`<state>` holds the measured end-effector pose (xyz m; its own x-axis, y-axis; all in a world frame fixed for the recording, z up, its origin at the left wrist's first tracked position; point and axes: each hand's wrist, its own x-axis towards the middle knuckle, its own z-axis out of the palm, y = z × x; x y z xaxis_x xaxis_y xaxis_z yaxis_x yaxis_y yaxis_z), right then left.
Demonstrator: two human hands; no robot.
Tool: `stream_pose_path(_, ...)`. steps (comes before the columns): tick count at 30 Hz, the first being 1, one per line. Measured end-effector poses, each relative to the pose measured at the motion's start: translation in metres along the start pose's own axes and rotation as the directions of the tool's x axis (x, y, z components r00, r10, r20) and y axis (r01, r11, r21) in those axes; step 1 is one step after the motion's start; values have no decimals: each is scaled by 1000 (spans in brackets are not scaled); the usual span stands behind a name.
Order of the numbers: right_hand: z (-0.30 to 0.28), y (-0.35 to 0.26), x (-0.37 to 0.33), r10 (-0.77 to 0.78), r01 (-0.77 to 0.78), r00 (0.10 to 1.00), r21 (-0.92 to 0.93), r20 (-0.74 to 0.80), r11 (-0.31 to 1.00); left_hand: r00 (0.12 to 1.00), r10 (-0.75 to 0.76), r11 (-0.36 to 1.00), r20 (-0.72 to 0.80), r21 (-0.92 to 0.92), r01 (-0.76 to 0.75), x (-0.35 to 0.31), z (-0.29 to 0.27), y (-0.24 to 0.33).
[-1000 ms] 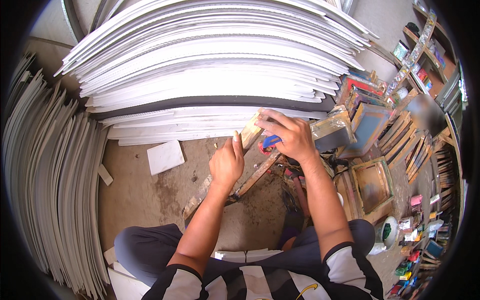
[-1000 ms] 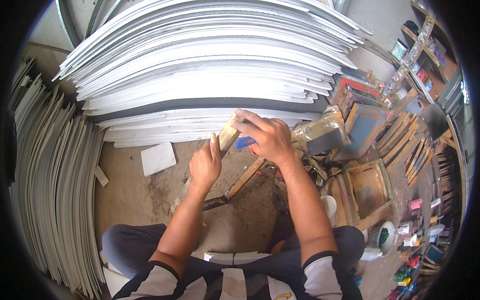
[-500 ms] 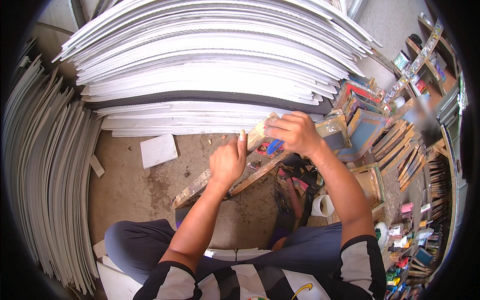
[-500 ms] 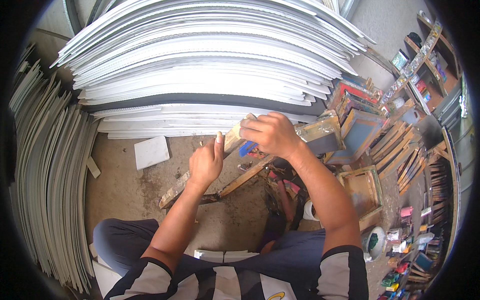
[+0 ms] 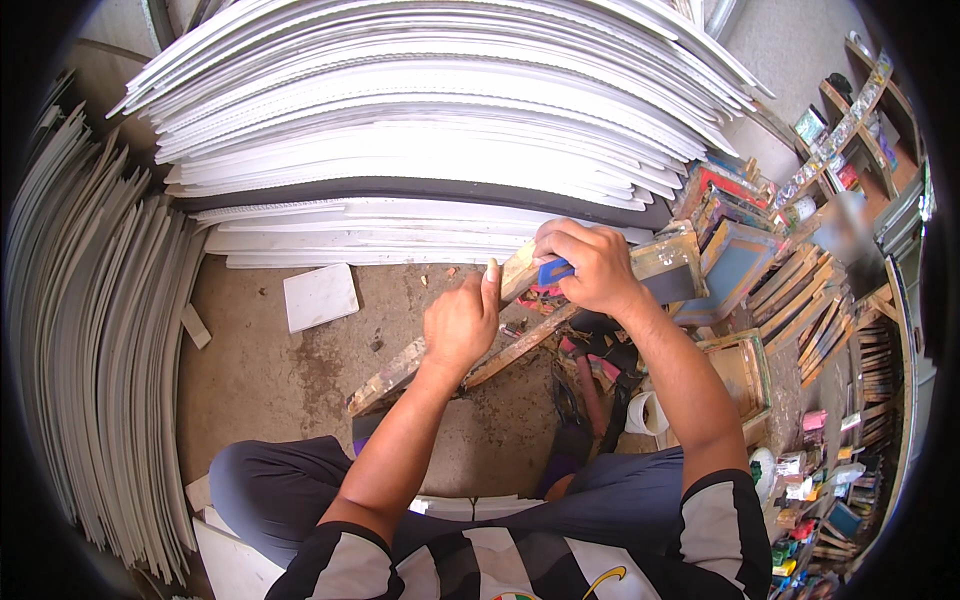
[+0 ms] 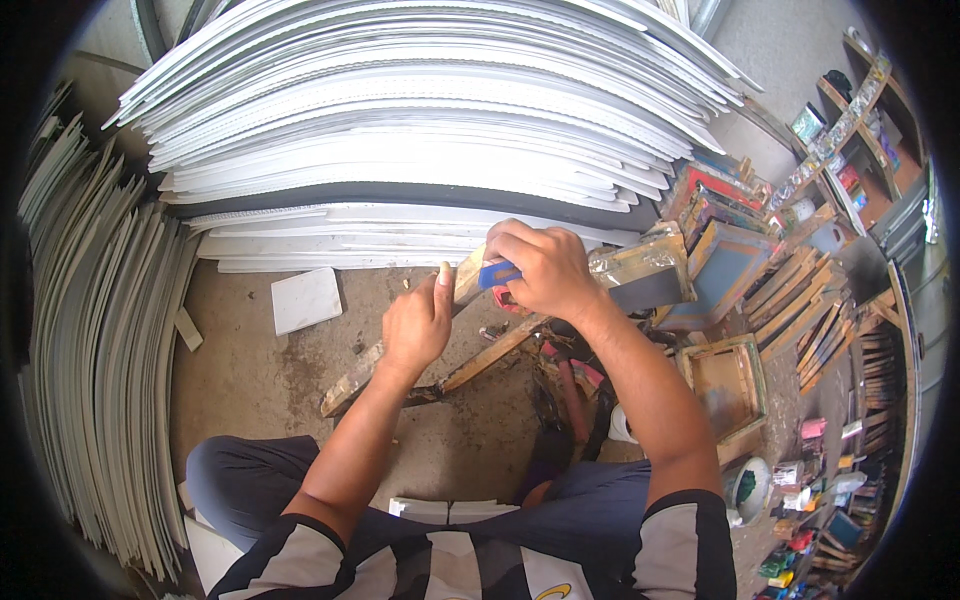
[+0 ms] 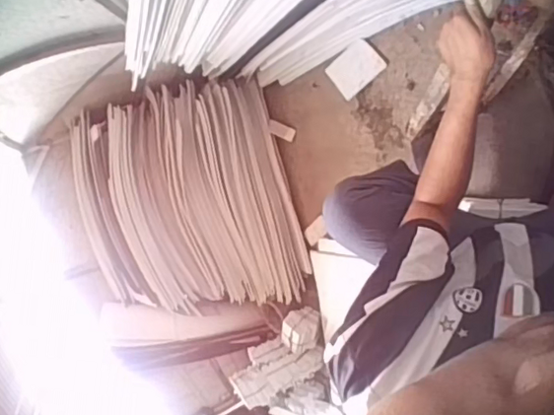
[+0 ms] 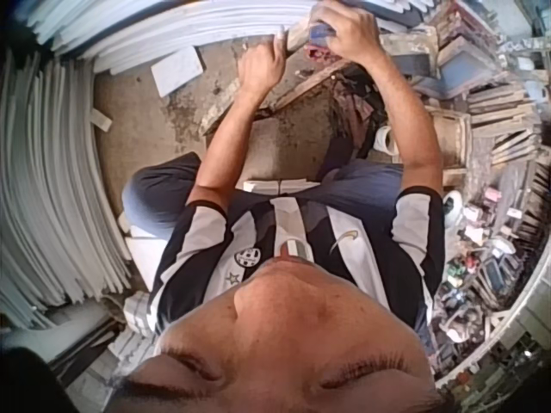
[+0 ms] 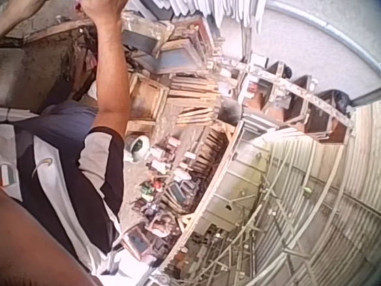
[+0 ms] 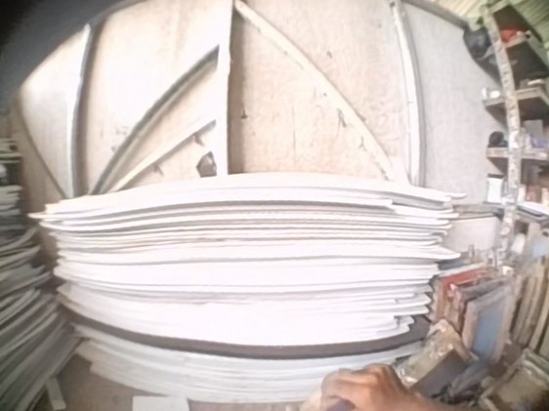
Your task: The person sits on the floor and uses a blue utility knife to scrape the surface of a wooden frame. They hold the frame with one hand and scrape along the edges and corners with the other, removing old finish or debris.
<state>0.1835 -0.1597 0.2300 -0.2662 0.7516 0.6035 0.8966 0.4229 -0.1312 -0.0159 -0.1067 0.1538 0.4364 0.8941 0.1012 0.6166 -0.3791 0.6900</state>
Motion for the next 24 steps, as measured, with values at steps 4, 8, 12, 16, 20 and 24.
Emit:
stream_pose_path(4, 2, -9, 0, 166, -167, 986, 24, 30, 986, 1000, -12, 1000, 9, 4, 12, 0, -2, 2)
stream_pose_path(8, 1, -18, 2, 294, -293, 953, -19, 70, 956, 1000, 3, 1000, -2, -4, -3, -1, 1, 1)
stream_pose_path(12, -9, -11, 7, 327, -342, 935, 110, 134, 933, 1000, 13, 1000, -4, -16, -13, -3, 0, 4)
stream_pose_path(16, -22, -16, 10, 152, -168, 980, 128, 125, 977, 1000, 10, 1000, -15, -10, -10, -5, 1, 5)
stream_pose_path(20, -23, -19, 9, -14, 28, 980, -66, 198, 997, 999, 36, 999, -31, 15, -36, -5, 2, 2)
stream_pose_path(24, -17, -6, 0, -9, 22, 982, -69, 188, 997, 999, 42, 999, -21, 19, -42, -8, 2, 8)
